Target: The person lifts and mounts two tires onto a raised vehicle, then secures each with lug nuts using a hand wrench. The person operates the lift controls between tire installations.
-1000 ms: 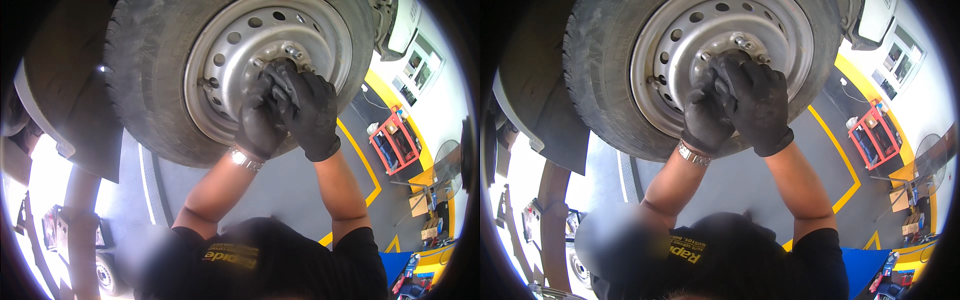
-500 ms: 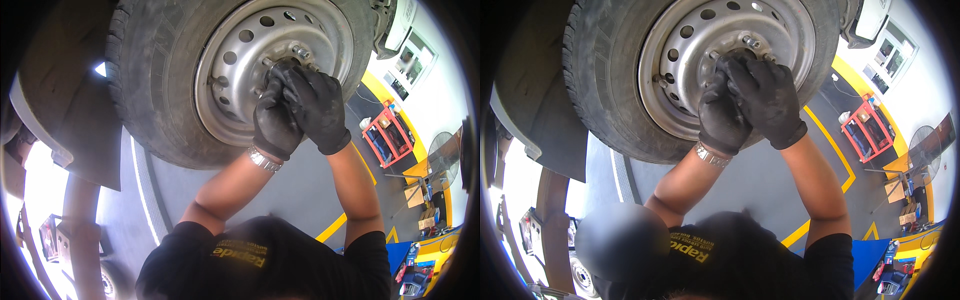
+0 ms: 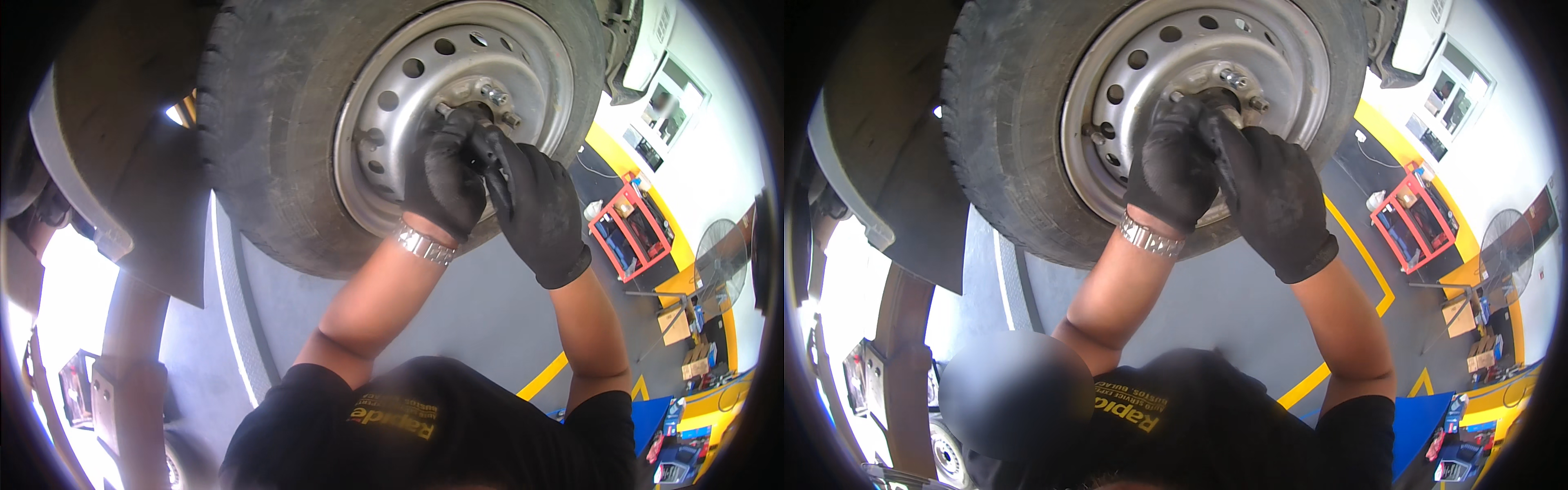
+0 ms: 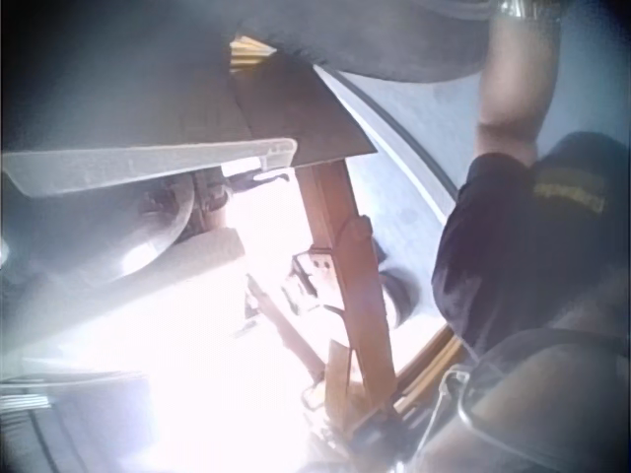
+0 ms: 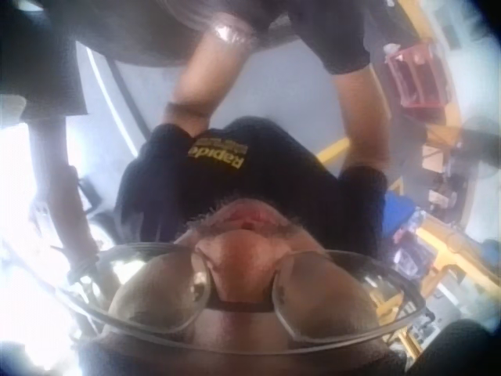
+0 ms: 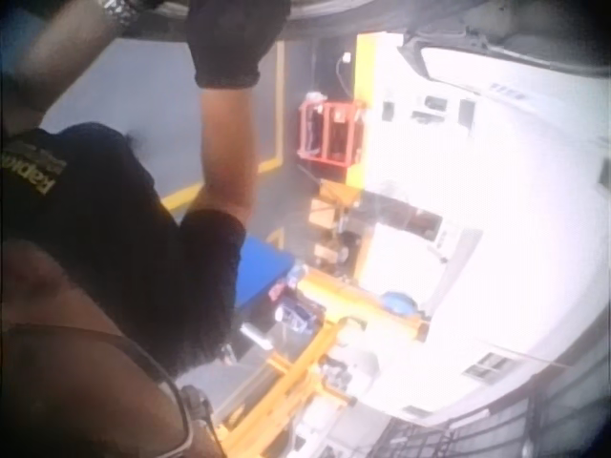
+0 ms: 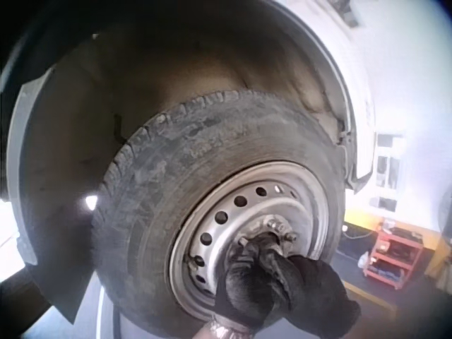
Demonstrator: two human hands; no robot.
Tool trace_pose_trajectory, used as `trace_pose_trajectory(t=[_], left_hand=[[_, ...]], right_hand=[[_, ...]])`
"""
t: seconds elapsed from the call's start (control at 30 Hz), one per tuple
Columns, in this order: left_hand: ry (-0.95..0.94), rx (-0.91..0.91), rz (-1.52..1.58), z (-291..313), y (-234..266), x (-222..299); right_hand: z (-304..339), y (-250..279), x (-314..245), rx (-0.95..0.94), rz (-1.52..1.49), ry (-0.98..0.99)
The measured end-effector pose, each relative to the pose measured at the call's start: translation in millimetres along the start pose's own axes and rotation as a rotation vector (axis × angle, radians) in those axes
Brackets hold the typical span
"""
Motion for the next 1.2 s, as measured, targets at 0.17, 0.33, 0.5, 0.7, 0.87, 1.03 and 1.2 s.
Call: trace_pose_trajectory(t=[0.17, 0.33, 0.5, 0.7, 0.87, 1.03, 1.2], left_hand=[[-0.378, -0.379, -0.989, 21, -38, 25], [0.119, -0.009, 0.168, 22, -9, 5], [0.088, -0.003, -0.077, 12, -12, 1], [0.176, -0.130, 0.075, 10, -16, 9], [0.127, 0.010, -0.098, 16, -13, 10], [0.134, -0.060, 0.127, 33, -28, 25], [-0.473, -0.427, -0.481, 72, -54, 81]], right_hand=[[17, -35, 28, -0.303, 0.004, -0.341], [6, -24, 15, -0.166, -0.117, -0.231], [5, -11, 3, 0.063, -0.095, -0.058], [2, -14, 22, -0.144, -0.178, -0.407], [5, -10, 6, 0.111, -0.192, -0.173], [8, -30, 30, -0.275, -0.158, -0.565], [2, -6, -4, 0.062, -0.014, -0.118]])
Point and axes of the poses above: each hand's wrist, its own z-axis away from the middle knuckle, its own y-axis out of the back of the hand, x = y × z, the point moved 9 cm from there along -z, towards the middle knuckle, and after that the axes turned 12 degrees about z, right-handed, at the moved point
